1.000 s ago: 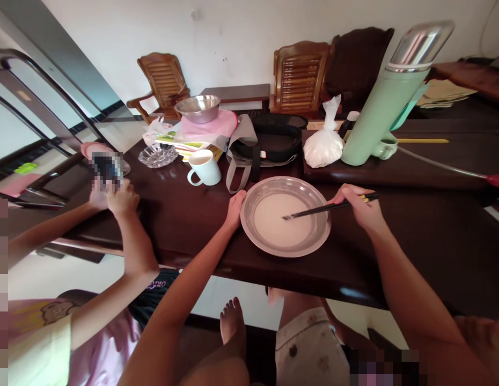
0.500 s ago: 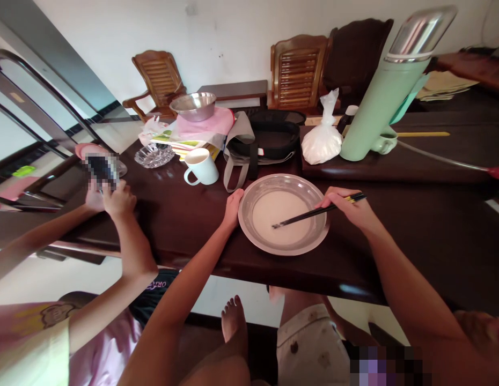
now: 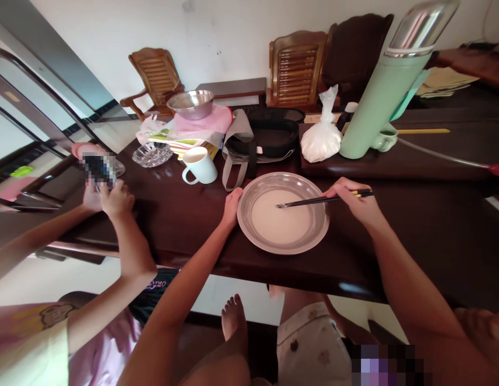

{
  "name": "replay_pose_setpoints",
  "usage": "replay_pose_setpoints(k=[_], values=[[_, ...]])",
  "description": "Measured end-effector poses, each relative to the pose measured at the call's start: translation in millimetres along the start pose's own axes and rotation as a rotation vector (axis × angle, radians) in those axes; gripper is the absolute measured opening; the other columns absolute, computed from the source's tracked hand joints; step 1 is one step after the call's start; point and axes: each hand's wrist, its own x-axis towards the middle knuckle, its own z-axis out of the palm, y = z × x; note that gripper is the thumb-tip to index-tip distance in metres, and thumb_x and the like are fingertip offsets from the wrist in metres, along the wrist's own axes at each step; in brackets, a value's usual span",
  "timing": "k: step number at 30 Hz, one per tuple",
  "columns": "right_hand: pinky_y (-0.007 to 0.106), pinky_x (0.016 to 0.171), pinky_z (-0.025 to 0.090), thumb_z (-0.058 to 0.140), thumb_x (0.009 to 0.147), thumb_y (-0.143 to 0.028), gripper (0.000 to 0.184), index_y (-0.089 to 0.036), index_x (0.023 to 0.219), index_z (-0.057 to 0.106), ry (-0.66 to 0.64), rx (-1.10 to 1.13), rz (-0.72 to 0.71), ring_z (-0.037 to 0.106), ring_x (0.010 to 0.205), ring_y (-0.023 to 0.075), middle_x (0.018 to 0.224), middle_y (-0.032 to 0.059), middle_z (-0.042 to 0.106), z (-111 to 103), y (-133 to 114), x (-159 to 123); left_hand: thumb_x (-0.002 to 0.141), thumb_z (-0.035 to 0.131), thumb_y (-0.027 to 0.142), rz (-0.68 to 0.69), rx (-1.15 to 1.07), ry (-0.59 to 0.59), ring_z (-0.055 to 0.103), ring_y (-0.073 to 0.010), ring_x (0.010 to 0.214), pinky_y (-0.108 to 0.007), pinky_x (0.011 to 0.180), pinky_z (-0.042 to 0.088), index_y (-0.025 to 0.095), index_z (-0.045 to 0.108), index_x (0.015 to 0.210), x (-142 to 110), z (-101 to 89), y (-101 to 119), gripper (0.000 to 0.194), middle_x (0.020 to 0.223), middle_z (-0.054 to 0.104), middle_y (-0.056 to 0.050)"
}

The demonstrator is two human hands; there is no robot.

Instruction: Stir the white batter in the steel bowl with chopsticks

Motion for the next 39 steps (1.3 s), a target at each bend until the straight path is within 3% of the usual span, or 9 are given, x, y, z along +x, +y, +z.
replay_pose_setpoints(k=[3, 7, 12, 17, 22, 27, 32, 37, 39], values=[[0.035, 0.070, 0.051, 0.057, 0.090, -0.046, 0.037, -0.023, 0.063, 0.068, -0.003, 0.099, 0.026, 0.067, 0.069, 0.0206, 0.067, 0.0028, 0.068, -1.5, 1.7, -0.5, 0.087, 0.051, 0.021, 0.003, 0.008, -0.001, 0.031, -0.0101, 0.057, -0.021, 0.057, 0.033, 0.019, 0.039, 0.053, 0.6, -0.6, -1.5, 0.037, 0.057, 0.036, 0.004], [0.034, 0.077, 0.052, 0.059, 0.090, -0.043, 0.029, -0.024, 0.071, 0.072, -0.129, 0.028, 0.018, 0.069, 0.080, 0.0212, 0.077, 0.0031, 0.072, 1.4, 0.9, -0.3, 0.086, 0.051, 0.020, 0.013, 0.011, -0.001, 0.031, -0.0099, 0.057, -0.021, 0.057, 0.033, 0.019, 0.039, 0.053, 1.3, -1.0, -2.7, 0.036, 0.057, 0.036, 0.005], [0.034, 0.073, 0.051, 0.058, 0.091, -0.042, 0.032, -0.024, 0.066, 0.069, 0.035, 0.071, 0.018, 0.068, 0.072, 0.0201, 0.069, 0.0021, 0.070, -2.9, 4.6, 0.7, 0.087, 0.050, 0.020, 0.000, 0.008, 0.003, 0.031, -0.0099, 0.057, -0.021, 0.057, 0.033, 0.019, 0.039, 0.053, 0.4, -0.1, -1.1, 0.036, 0.057, 0.036, 0.005], [0.036, 0.076, 0.052, 0.059, 0.090, -0.045, 0.031, -0.025, 0.070, 0.071, -0.120, 0.041, 0.025, 0.070, 0.079, 0.0222, 0.076, 0.0031, 0.072, 0.1, 2.4, 0.1, 0.087, 0.051, 0.019, 0.009, 0.010, 0.006, 0.031, -0.0099, 0.057, -0.021, 0.057, 0.033, 0.019, 0.039, 0.052, 1.1, -0.5, -1.8, 0.037, 0.057, 0.035, 0.005], [0.035, 0.074, 0.052, 0.059, 0.090, -0.043, 0.030, -0.025, 0.068, 0.070, -0.018, 0.051, 0.008, 0.069, 0.074, 0.0206, 0.072, 0.0020, 0.071, -1.3, 2.3, 0.0, 0.088, 0.050, 0.018, 0.008, 0.010, -0.002, 0.030, -0.0099, 0.057, -0.021, 0.055, 0.031, 0.019, 0.039, 0.053, 1.0, -0.5, -1.7, 0.037, 0.057, 0.035, 0.005], [0.035, 0.075, 0.052, 0.060, 0.089, -0.043, 0.028, -0.025, 0.071, 0.072, -0.159, 0.050, 0.024, 0.069, 0.079, 0.0211, 0.077, 0.0024, 0.071, 1.0, 0.1, -0.7, 0.087, 0.050, 0.019, 0.008, 0.008, -0.004, 0.030, -0.0097, 0.056, -0.021, 0.055, 0.031, 0.019, 0.038, 0.052, -0.2, 0.0, -1.1, 0.037, 0.057, 0.035, 0.005], [0.036, 0.074, 0.052, 0.059, 0.089, -0.046, 0.033, -0.025, 0.066, 0.069, 0.017, 0.035, 0.015, 0.067, 0.073, 0.0210, 0.071, 0.0025, 0.071, -0.3, 1.8, 0.1, 0.087, 0.050, 0.019, -0.005, -0.004, 0.005, 0.030, -0.0097, 0.055, -0.021, 0.055, 0.032, 0.019, 0.039, 0.052, -0.4, 0.8, -0.5, 0.037, 0.056, 0.035, 0.005], [0.036, 0.074, 0.052, 0.059, 0.090, -0.044, 0.032, -0.025, 0.068, 0.070, -0.121, 0.078, 0.033, 0.069, 0.075, 0.0212, 0.072, 0.0026, 0.070, 2.0, -0.5, -1.0, 0.088, 0.049, 0.016, -0.011, -0.012, 0.009, 0.029, -0.0096, 0.055, -0.021, 0.055, 0.031, 0.018, 0.038, 0.051, -0.8, 2.0, 1.7, 0.038, 0.056, 0.034, 0.005], [0.036, 0.077, 0.052, 0.060, 0.089, -0.044, 0.028, -0.026, 0.071, 0.072, -0.097, 0.009, 0.013, 0.069, 0.079, 0.0213, 0.078, 0.0026, 0.072, 2.1, -0.8, -1.0, 0.088, 0.050, 0.016, -0.013, -0.014, 0.014, 0.029, -0.0096, 0.055, -0.021, 0.055, 0.032, 0.018, 0.037, 0.051, -0.6, 1.8, 1.1, 0.039, 0.056, 0.034, 0.005]])
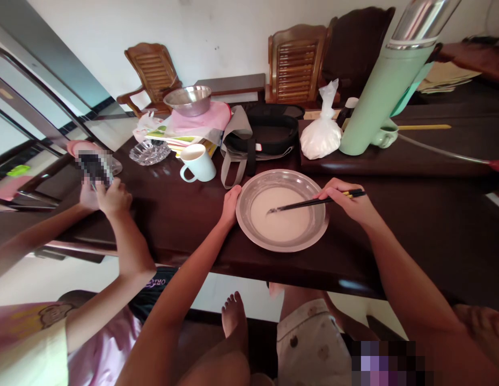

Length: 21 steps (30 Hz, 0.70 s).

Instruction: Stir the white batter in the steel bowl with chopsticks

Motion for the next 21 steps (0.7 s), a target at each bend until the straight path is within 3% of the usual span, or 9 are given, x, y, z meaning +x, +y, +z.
replay_pose_setpoints(k=[3, 8, 11, 14, 18, 21], values=[[0.035, 0.073, 0.052, 0.060, 0.089, -0.045, 0.031, -0.024, 0.068, 0.070, 0.097, 0.023, -0.015, 0.068, 0.074, 0.0207, 0.072, 0.0025, 0.070, -1.7, 2.0, 0.0, 0.087, 0.051, 0.018, -0.002, 0.000, -0.003, 0.030, -0.0097, 0.055, -0.021, 0.056, 0.033, 0.018, 0.039, 0.051, 1.0, -1.1, -2.5, 0.038, 0.056, 0.035, 0.005], [0.035, 0.073, 0.053, 0.060, 0.089, -0.043, 0.030, -0.024, 0.070, 0.071, -0.040, 0.054, 0.009, 0.070, 0.077, 0.0213, 0.074, 0.0028, 0.070, 0.7, 2.1, 0.0, 0.087, 0.051, 0.019, 0.014, 0.001, -0.007, 0.030, -0.0101, 0.056, -0.021, 0.057, 0.034, 0.019, 0.039, 0.052, 1.2, -1.9, -3.9, 0.037, 0.057, 0.036, 0.005], [0.034, 0.077, 0.052, 0.060, 0.090, -0.039, 0.025, -0.025, 0.073, 0.072, 0.012, -0.011, -0.008, 0.069, 0.082, 0.0208, 0.080, 0.0024, 0.073, 0.1, 2.4, 0.2, 0.087, 0.050, 0.018, 0.031, 0.022, -0.012, 0.030, -0.0101, 0.057, -0.021, 0.057, 0.033, 0.019, 0.037, 0.051, 0.1, -1.1, -1.5, 0.038, 0.056, 0.034, 0.004], [0.032, 0.073, 0.050, 0.058, 0.092, -0.037, 0.029, -0.025, 0.068, 0.070, 0.081, 0.059, -0.017, 0.068, 0.073, 0.0188, 0.071, 0.0012, 0.070, -2.1, 3.3, -0.4, 0.087, 0.049, 0.018, 0.022, 0.025, -0.011, 0.030, -0.0101, 0.056, -0.021, 0.056, 0.032, 0.019, 0.038, 0.051, -0.7, -0.5, 0.4, 0.038, 0.056, 0.035, 0.004], [0.033, 0.073, 0.051, 0.058, 0.091, -0.037, 0.027, -0.025, 0.071, 0.072, -0.054, 0.063, -0.005, 0.069, 0.077, 0.0203, 0.074, 0.0018, 0.071, -0.3, 1.0, -1.0, 0.087, 0.049, 0.018, 0.023, 0.024, -0.013, 0.030, -0.0102, 0.057, -0.021, 0.057, 0.032, 0.019, 0.039, 0.051, -0.1, -1.0, -0.2, 0.038, 0.056, 0.035, 0.004], [0.034, 0.076, 0.051, 0.060, 0.090, -0.038, 0.023, -0.026, 0.075, 0.073, -0.011, -0.034, -0.028, 0.069, 0.082, 0.0208, 0.082, 0.0026, 0.074, -0.6, -0.8, -1.0, 0.087, 0.049, 0.019, 0.029, 0.026, -0.013, 0.030, -0.0103, 0.056, -0.022, 0.057, 0.033, 0.019, 0.038, 0.051, 0.5, -1.3, -1.2, 0.037, 0.056, 0.035, 0.004]])
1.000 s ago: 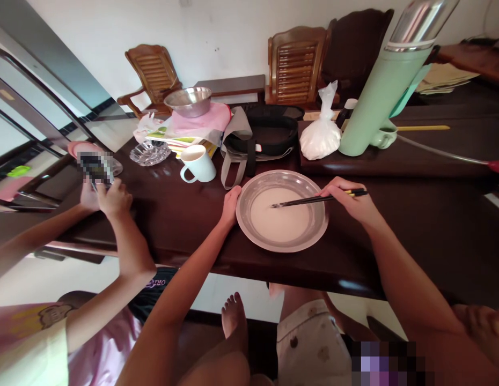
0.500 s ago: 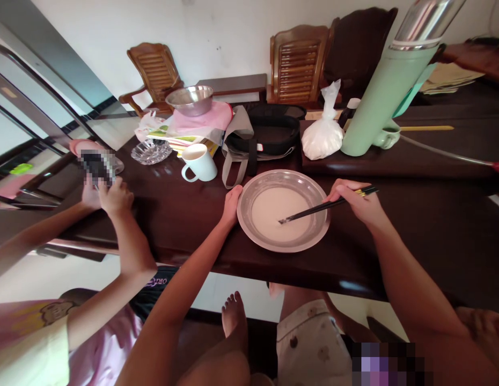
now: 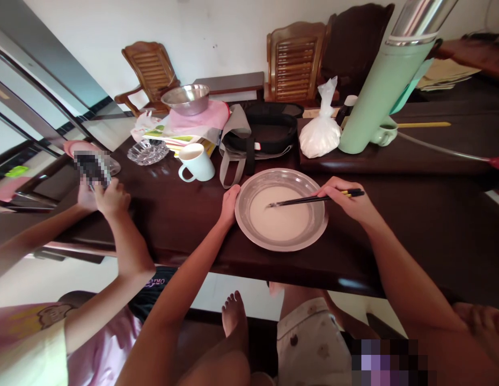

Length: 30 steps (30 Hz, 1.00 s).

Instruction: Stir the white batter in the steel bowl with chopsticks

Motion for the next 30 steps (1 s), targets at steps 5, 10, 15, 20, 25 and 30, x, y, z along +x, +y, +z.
replay_pose_setpoints(k=[5, 10, 15, 20, 25, 30], values=[[0.033, 0.071, 0.051, 0.058, 0.091, -0.040, 0.031, -0.024, 0.068, 0.070, 0.027, 0.086, 0.015, 0.070, 0.074, 0.0204, 0.071, 0.0026, 0.070, -0.8, -2.2, -0.7, 0.087, 0.049, 0.019, 0.002, 0.013, -0.004, 0.029, -0.0102, 0.056, -0.022, 0.056, 0.032, 0.019, 0.038, 0.052, -0.3, 0.0, -0.4, 0.037, 0.056, 0.034, 0.004], [0.034, 0.076, 0.051, 0.061, 0.090, -0.039, 0.024, -0.025, 0.074, 0.073, -0.011, -0.001, -0.011, 0.069, 0.081, 0.0206, 0.082, 0.0030, 0.074, 1.4, -0.9, 0.7, 0.086, 0.050, 0.020, 0.025, 0.020, -0.010, 0.029, -0.0100, 0.056, -0.021, 0.056, 0.032, 0.019, 0.037, 0.053, 0.4, -0.6, -1.4, 0.036, 0.056, 0.034, 0.005], [0.032, 0.067, 0.050, 0.057, 0.092, -0.037, 0.033, -0.024, 0.065, 0.069, 0.102, 0.127, -0.035, 0.067, 0.068, 0.0185, 0.065, 0.0013, 0.067, -2.1, 2.7, -0.5, 0.087, 0.049, 0.019, 0.013, 0.030, -0.009, 0.029, -0.0099, 0.056, -0.021, 0.056, 0.032, 0.019, 0.037, 0.053, 0.2, -0.7, -0.9, 0.036, 0.057, 0.034, 0.005], [0.034, 0.077, 0.051, 0.060, 0.091, -0.034, 0.021, -0.025, 0.076, 0.073, -0.005, -0.005, -0.044, 0.068, 0.083, 0.0204, 0.083, 0.0026, 0.073, 2.4, 2.6, 1.0, 0.087, 0.048, 0.019, 0.049, 0.055, -0.013, 0.030, -0.0101, 0.057, -0.020, 0.057, 0.034, 0.019, 0.037, 0.053, 0.0, -0.6, -0.3, 0.036, 0.057, 0.034, 0.005], [0.033, 0.067, 0.049, 0.058, 0.091, -0.040, 0.033, -0.023, 0.065, 0.069, 0.165, 0.104, -0.029, 0.067, 0.067, 0.0182, 0.066, 0.0013, 0.067, -0.6, 1.4, 1.6, 0.087, 0.048, 0.018, 0.039, 0.051, -0.010, 0.029, -0.0099, 0.057, -0.020, 0.057, 0.034, 0.019, 0.036, 0.052, 0.0, 0.5, 1.4, 0.037, 0.056, 0.034, 0.005], [0.033, 0.073, 0.051, 0.061, 0.090, -0.040, 0.026, -0.024, 0.072, 0.073, -0.016, 0.069, -0.003, 0.069, 0.077, 0.0194, 0.076, 0.0025, 0.072, 2.4, -0.8, 2.1, 0.087, 0.049, 0.015, -0.002, 0.039, 0.022, 0.029, -0.0101, 0.055, -0.021, 0.055, 0.032, 0.019, 0.036, 0.051, -0.9, 2.7, 4.6, 0.038, 0.055, 0.032, 0.005]])
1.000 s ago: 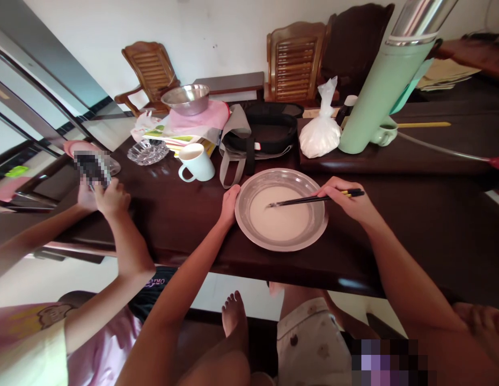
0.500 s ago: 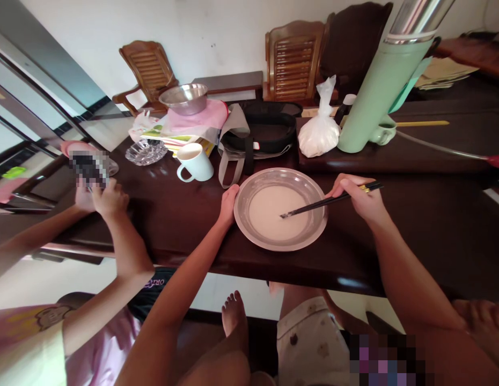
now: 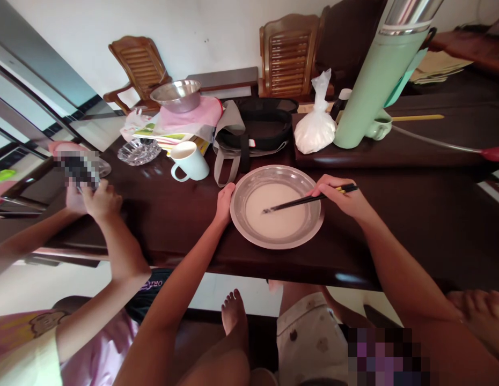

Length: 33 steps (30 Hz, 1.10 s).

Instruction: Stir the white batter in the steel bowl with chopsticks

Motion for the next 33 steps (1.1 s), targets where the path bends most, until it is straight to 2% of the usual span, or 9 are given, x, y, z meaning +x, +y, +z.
replay_pose_setpoints(k=[5, 7, 10, 13, 16, 21, 26, 31, 33], values=[[0.033, 0.070, 0.050, 0.059, 0.091, -0.040, 0.032, -0.024, 0.065, 0.070, 0.191, 0.039, -0.038, 0.067, 0.069, 0.0179, 0.067, 0.0012, 0.069, -4.9, 4.6, 0.1, 0.087, 0.048, 0.016, -0.010, -0.006, -0.003, 0.028, -0.0098, 0.055, -0.020, 0.053, 0.031, 0.019, 0.037, 0.051, -0.5, 0.2, -0.6, 0.038, 0.054, 0.033, 0.005], [0.032, 0.067, 0.051, 0.058, 0.092, -0.041, 0.035, -0.023, 0.064, 0.069, 0.131, 0.090, -0.027, 0.067, 0.065, 0.0177, 0.063, 0.0009, 0.067, -4.5, 4.0, -0.3, 0.088, 0.048, 0.015, -0.004, -0.011, -0.008, 0.028, -0.0097, 0.055, -0.020, 0.053, 0.031, 0.019, 0.037, 0.051, -0.6, -0.1, -0.9, 0.038, 0.055, 0.033, 0.005], [0.033, 0.073, 0.051, 0.059, 0.091, -0.038, 0.028, -0.024, 0.071, 0.072, 0.001, 0.012, 0.004, 0.069, 0.077, 0.0192, 0.074, 0.0021, 0.072, -1.4, 1.5, -0.4, 0.088, 0.048, 0.014, 0.008, -0.007, -0.010, 0.028, -0.0100, 0.055, -0.021, 0.053, 0.030, 0.019, 0.036, 0.050, -0.1, -0.2, -1.1, 0.040, 0.055, 0.032, 0.005], [0.033, 0.077, 0.051, 0.061, 0.090, -0.037, 0.024, -0.024, 0.073, 0.073, 0.075, -0.056, -0.008, 0.069, 0.081, 0.0194, 0.079, 0.0023, 0.073, -1.1, 1.0, -0.1, 0.089, 0.048, 0.014, 0.009, -0.005, -0.011, 0.028, -0.0099, 0.055, -0.021, 0.053, 0.030, 0.018, 0.036, 0.050, 0.7, -0.2, -1.9, 0.041, 0.055, 0.033, 0.004], [0.034, 0.071, 0.051, 0.059, 0.091, -0.042, 0.033, -0.023, 0.066, 0.070, 0.170, 0.024, -0.014, 0.068, 0.070, 0.0185, 0.068, 0.0017, 0.069, -2.5, 1.1, -0.4, 0.089, 0.048, 0.015, 0.018, -0.011, -0.016, 0.028, -0.0099, 0.055, -0.021, 0.053, 0.030, 0.019, 0.036, 0.050, 1.1, -0.2, -2.7, 0.041, 0.055, 0.032, 0.004], [0.033, 0.074, 0.052, 0.060, 0.090, -0.041, 0.028, -0.023, 0.072, 0.072, 0.004, -0.004, 0.023, 0.069, 0.077, 0.0186, 0.076, 0.0023, 0.073, 0.2, -0.1, 0.2, 0.089, 0.048, 0.014, 0.003, 0.000, -0.007, 0.027, -0.0100, 0.055, -0.021, 0.053, 0.030, 0.019, 0.036, 0.050, -0.6, 1.1, 0.7, 0.041, 0.054, 0.032, 0.005], [0.032, 0.073, 0.053, 0.059, 0.090, -0.040, 0.031, -0.024, 0.067, 0.070, 0.174, 0.008, 0.004, 0.068, 0.072, 0.0176, 0.070, 0.0011, 0.071, -0.3, 1.2, 1.0, 0.089, 0.047, 0.013, -0.012, 0.015, 0.000, 0.027, -0.0100, 0.054, -0.021, 0.053, 0.031, 0.019, 0.035, 0.049, -2.1, 2.3, 5.1, 0.042, 0.053, 0.031, 0.005], [0.034, 0.075, 0.054, 0.060, 0.089, -0.043, 0.030, -0.024, 0.069, 0.071, 0.023, 0.012, 0.040, 0.069, 0.075, 0.0193, 0.074, 0.0018, 0.072, 2.6, -1.4, -0.2, 0.088, 0.048, 0.014, 0.001, 0.019, 0.006, 0.027, -0.0097, 0.054, -0.020, 0.053, 0.031, 0.018, 0.034, 0.049, -0.6, 1.0, 1.9, 0.042, 0.053, 0.031, 0.004], [0.035, 0.077, 0.054, 0.061, 0.089, -0.043, 0.027, -0.025, 0.072, 0.072, 0.058, -0.030, 0.031, 0.070, 0.079, 0.0197, 0.078, 0.0019, 0.073, 1.6, -1.1, -0.1, 0.088, 0.049, 0.016, 0.004, 0.016, 0.010, 0.027, -0.0096, 0.054, -0.021, 0.053, 0.031, 0.018, 0.035, 0.049, -0.1, 0.4, 0.0, 0.041, 0.054, 0.032, 0.004]])
